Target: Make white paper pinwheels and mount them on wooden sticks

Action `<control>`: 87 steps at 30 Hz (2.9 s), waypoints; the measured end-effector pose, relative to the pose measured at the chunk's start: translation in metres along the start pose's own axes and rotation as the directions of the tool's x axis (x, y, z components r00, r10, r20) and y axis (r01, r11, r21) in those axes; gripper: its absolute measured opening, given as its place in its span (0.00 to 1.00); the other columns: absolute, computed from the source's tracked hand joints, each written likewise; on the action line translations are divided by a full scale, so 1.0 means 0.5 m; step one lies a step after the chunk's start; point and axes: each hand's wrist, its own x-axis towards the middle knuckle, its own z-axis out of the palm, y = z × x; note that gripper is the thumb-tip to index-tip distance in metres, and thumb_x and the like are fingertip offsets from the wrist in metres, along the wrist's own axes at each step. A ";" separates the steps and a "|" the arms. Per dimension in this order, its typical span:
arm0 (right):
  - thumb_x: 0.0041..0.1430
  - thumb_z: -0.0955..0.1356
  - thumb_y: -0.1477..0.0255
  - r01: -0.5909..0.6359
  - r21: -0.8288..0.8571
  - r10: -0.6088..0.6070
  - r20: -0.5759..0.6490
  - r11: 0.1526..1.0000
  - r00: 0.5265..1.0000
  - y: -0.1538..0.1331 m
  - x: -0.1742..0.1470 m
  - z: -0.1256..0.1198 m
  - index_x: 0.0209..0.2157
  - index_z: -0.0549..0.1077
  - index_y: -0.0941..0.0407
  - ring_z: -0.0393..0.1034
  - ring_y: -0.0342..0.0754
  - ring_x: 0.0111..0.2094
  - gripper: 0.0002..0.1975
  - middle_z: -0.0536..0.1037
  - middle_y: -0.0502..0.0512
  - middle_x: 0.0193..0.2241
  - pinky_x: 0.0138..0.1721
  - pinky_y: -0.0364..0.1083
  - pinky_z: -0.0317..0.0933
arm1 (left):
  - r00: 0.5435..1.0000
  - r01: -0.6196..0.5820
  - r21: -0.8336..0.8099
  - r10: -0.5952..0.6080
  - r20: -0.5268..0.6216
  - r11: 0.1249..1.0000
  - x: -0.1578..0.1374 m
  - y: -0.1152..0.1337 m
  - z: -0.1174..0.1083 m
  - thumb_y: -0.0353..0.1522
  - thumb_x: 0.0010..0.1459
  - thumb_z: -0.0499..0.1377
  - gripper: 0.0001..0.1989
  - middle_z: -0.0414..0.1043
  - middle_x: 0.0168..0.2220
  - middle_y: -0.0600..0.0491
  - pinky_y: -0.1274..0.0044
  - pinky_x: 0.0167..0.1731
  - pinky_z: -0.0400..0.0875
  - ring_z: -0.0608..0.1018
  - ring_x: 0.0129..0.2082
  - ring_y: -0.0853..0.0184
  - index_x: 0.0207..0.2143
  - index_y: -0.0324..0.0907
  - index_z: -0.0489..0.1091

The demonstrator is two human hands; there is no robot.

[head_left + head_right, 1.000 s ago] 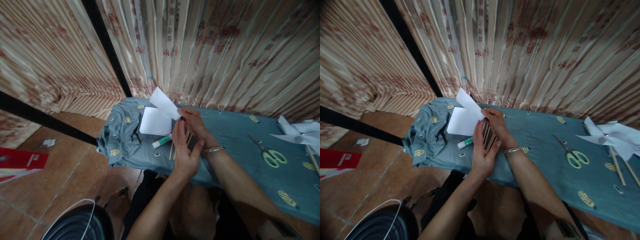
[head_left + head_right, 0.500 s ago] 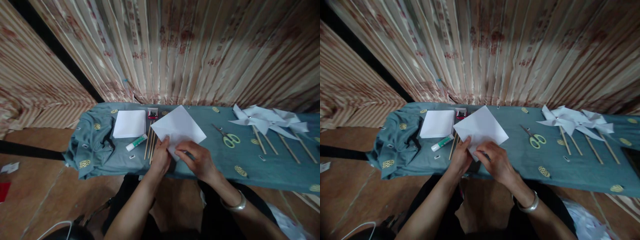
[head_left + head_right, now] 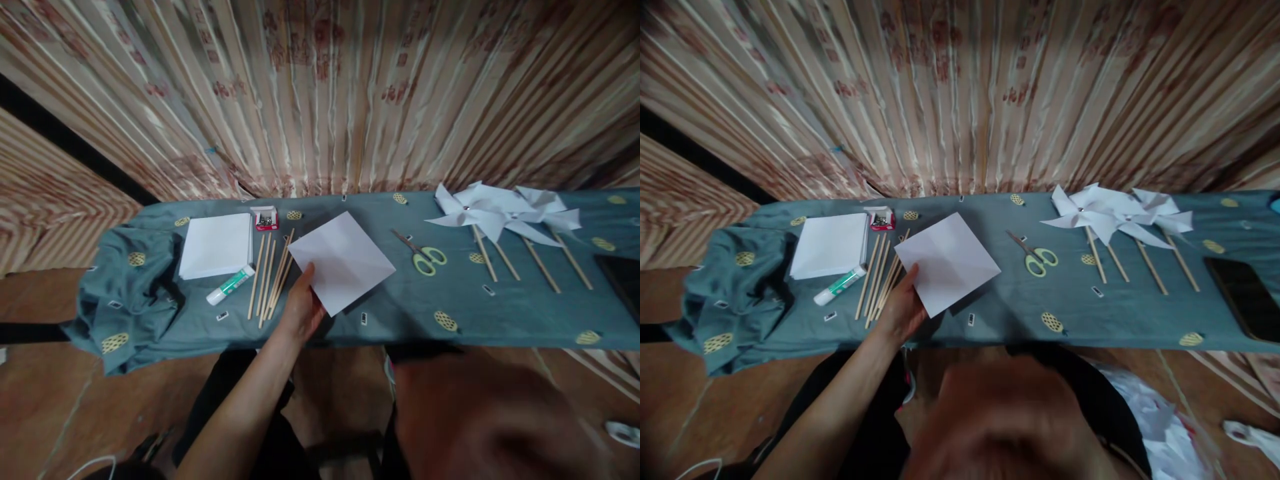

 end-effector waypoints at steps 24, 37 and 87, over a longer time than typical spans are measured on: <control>0.62 0.69 0.72 -0.023 -0.296 -0.026 -0.158 0.955 0.987 0.169 0.097 0.101 0.35 0.79 0.54 0.76 0.47 0.33 0.05 0.82 0.53 0.31 0.38 0.45 0.70 | 0.988 -0.021 0.021 0.017 0.155 1.000 -0.027 0.035 -0.044 0.39 0.70 0.49 0.17 0.80 0.44 0.48 0.58 0.54 0.73 0.81 0.48 0.57 0.54 0.42 0.68; 0.41 0.77 0.53 -0.435 0.392 0.513 -0.115 0.810 0.851 0.187 0.139 0.143 0.22 0.79 0.55 0.64 0.41 0.19 0.19 0.73 0.47 0.15 0.23 0.42 0.60 | 0.959 -0.123 0.053 0.105 0.262 0.991 -0.034 0.037 -0.091 0.39 0.52 0.69 0.21 0.80 0.45 0.45 0.59 0.56 0.71 0.79 0.52 0.51 0.46 0.39 0.73; 0.66 0.66 0.74 0.275 -0.636 -0.348 0.011 0.721 0.937 0.147 0.049 0.018 0.41 0.77 0.55 0.77 0.50 0.38 0.08 0.84 0.56 0.39 0.42 0.49 0.71 | 0.532 -0.745 0.662 0.673 0.515 0.083 -0.070 0.031 -0.136 0.33 0.49 0.70 0.43 0.51 0.71 0.43 0.61 0.69 0.45 0.54 0.70 0.50 0.66 0.48 0.58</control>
